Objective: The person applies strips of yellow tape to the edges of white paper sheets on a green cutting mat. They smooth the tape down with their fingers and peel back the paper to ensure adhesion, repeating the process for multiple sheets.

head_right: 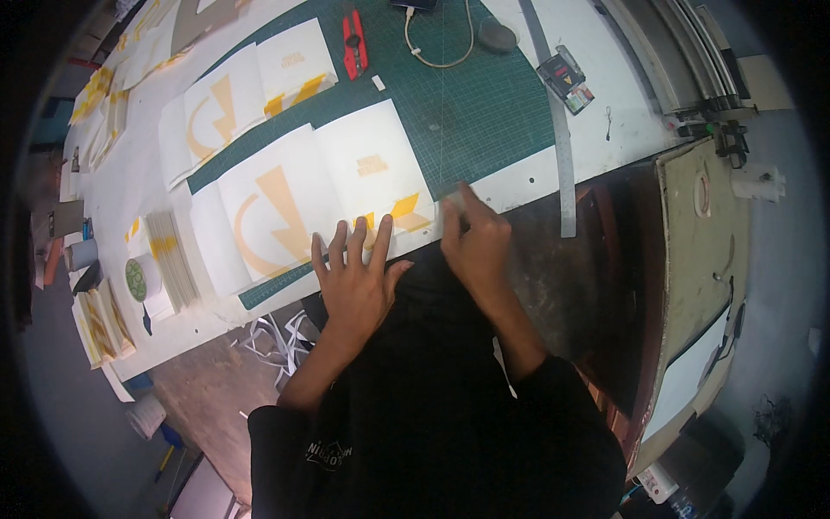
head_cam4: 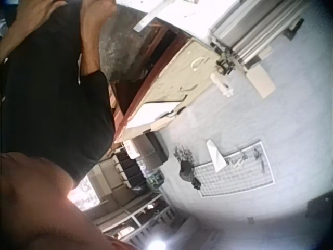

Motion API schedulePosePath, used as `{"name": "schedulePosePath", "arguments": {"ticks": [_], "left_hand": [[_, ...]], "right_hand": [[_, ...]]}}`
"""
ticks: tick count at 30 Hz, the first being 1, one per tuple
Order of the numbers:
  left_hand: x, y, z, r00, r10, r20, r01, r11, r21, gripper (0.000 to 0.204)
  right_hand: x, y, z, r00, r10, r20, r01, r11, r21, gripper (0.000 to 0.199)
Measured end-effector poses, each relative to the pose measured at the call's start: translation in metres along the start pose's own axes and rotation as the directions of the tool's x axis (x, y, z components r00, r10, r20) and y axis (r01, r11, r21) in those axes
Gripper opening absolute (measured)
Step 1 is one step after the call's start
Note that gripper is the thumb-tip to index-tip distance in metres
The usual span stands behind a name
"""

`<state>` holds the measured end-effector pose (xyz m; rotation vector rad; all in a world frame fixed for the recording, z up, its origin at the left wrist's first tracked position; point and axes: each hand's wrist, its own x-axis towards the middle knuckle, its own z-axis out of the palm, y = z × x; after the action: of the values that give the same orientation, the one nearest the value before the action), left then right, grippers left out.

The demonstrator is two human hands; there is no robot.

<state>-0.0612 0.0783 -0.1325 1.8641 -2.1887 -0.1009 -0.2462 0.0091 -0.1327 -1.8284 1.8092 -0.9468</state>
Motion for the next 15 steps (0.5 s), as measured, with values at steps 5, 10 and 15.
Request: {"name": "schedulePosePath", "arguments": {"ticks": [5, 10, 15], "left_hand": [[0.038, -0.019, -0.03, 0.994, 0.065, 0.088, -0.056, 0.993, -0.107, 0.039], [0.106, -0.056, -0.036, 0.931, 0.151, 0.332, -0.047, 0.952, -0.302, 0.024], [0.144, -0.061, -0.041, 0.859, 0.142, 0.493, 0.046, 0.936, -0.35, 0.037]], "right_hand": [[-0.006, 0.012, -0.004, 0.992, 0.125, 0.005, -0.124, 0.98, 0.157, 0.039], [-0.02, -0.006, 0.013, 0.98, 0.197, 0.033, -0.199, 0.949, 0.244, 0.04], [-0.041, -0.034, 0.031, 0.992, 0.113, 0.058, -0.124, 0.958, 0.258, 0.034]]}}
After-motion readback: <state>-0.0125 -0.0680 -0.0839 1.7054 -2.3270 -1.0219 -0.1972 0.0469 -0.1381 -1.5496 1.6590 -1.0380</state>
